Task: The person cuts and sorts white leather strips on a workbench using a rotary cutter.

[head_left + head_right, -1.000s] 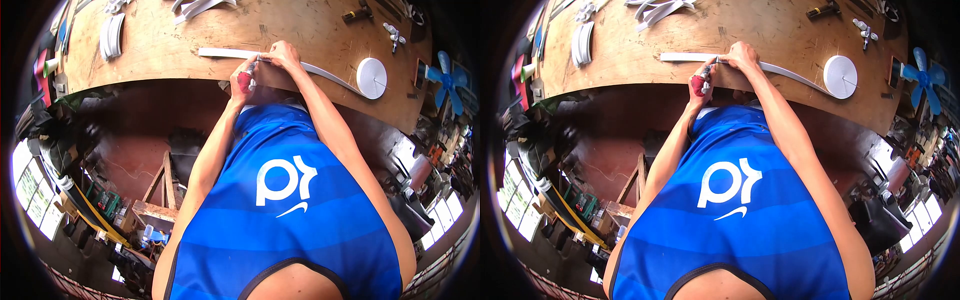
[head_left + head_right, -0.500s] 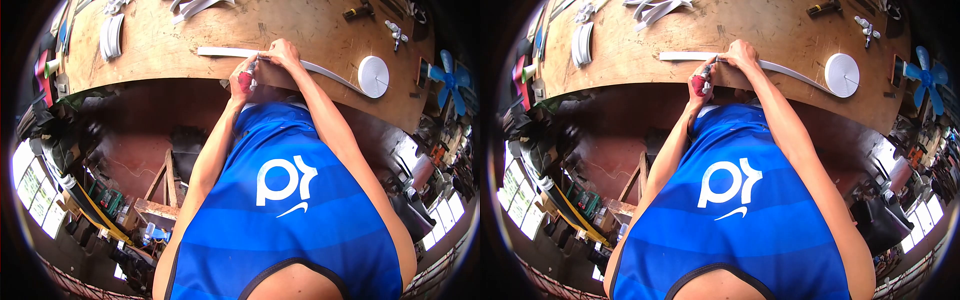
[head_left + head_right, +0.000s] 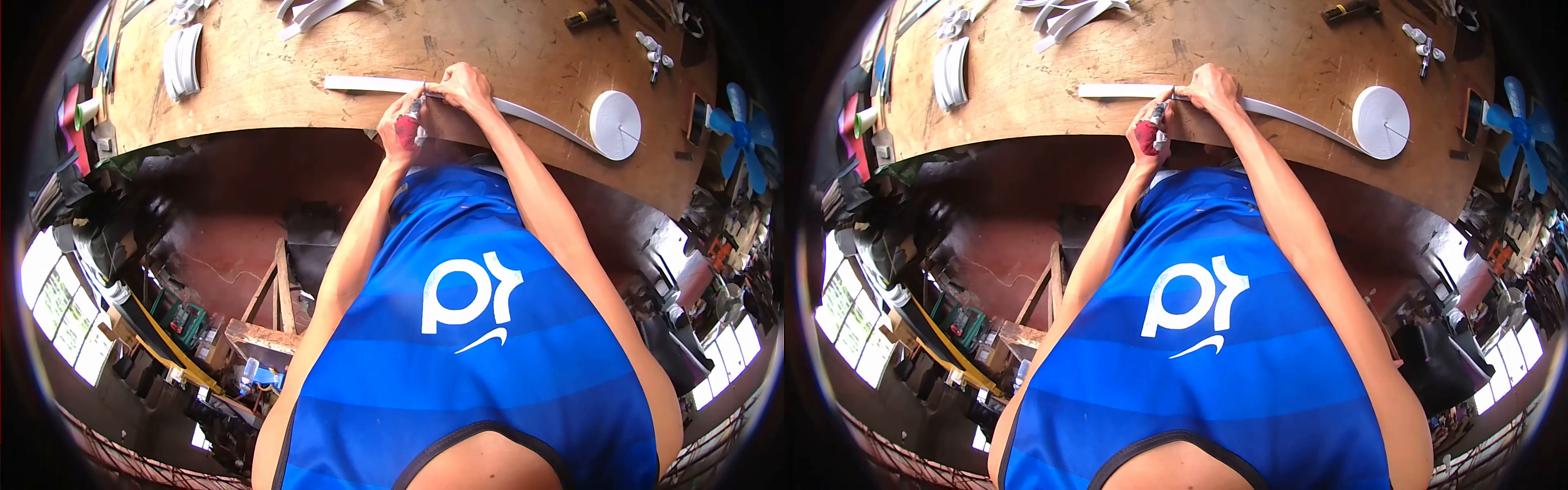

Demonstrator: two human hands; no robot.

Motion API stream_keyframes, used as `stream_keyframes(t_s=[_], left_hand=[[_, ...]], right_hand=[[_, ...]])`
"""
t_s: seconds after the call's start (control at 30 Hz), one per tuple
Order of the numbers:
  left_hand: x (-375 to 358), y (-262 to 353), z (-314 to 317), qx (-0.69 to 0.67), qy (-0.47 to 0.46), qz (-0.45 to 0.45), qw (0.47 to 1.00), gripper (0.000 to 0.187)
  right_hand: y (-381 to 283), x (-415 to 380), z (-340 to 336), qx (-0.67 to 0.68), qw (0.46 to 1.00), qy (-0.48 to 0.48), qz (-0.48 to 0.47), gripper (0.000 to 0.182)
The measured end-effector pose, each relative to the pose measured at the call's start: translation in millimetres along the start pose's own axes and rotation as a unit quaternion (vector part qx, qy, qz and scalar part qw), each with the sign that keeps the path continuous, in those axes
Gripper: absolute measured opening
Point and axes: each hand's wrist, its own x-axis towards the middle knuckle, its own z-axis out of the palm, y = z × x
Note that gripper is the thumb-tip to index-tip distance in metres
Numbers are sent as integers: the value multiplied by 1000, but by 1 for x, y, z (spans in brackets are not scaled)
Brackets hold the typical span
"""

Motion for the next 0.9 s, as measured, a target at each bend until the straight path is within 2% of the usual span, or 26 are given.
stream_keyframes(t_s=[0.13, 0.2, 0.3, 0.43, 0.6, 0.73, 0.8, 0.83, 0.9], left_hand=[[1, -3, 2, 2, 11, -4, 1000, 31], [2, -5, 3, -4, 19, 33, 999, 32], [-3, -1, 0, 37, -6, 1, 999, 32], [-11, -6, -3, 44, -14, 0, 999, 32], [-8, -11, 1, 39, 10, 62, 997, 34], [-15, -8, 0, 60, 11, 50, 997, 33], [-13, -13, 3, 18, -7, 19, 1000, 32], [-12, -16, 4, 27, 13, 43, 999, 31], [-19, -15, 3, 26, 7, 25, 999, 30]], right_hand=[[-3, -1, 0, -1, 1000, -1, 1, 37], [-3, 0, 1, 16, 1000, -1, 18, 34], [-7, -1, -2, 5, 1000, 10, 26, 36], [-2, 2, 4, 6, 999, 15, 35, 36], [2, 1, 5, 12, 999, 9, 31, 36], [0, 1, 4, -18, 1000, 21, -4, 35], [-1, 0, 0, -2, 1000, 11, 6, 35], [-1, -2, 0, 13, 1000, -1, 13, 34], [2, -1, 5, 14, 1000, 4, 10, 34]])
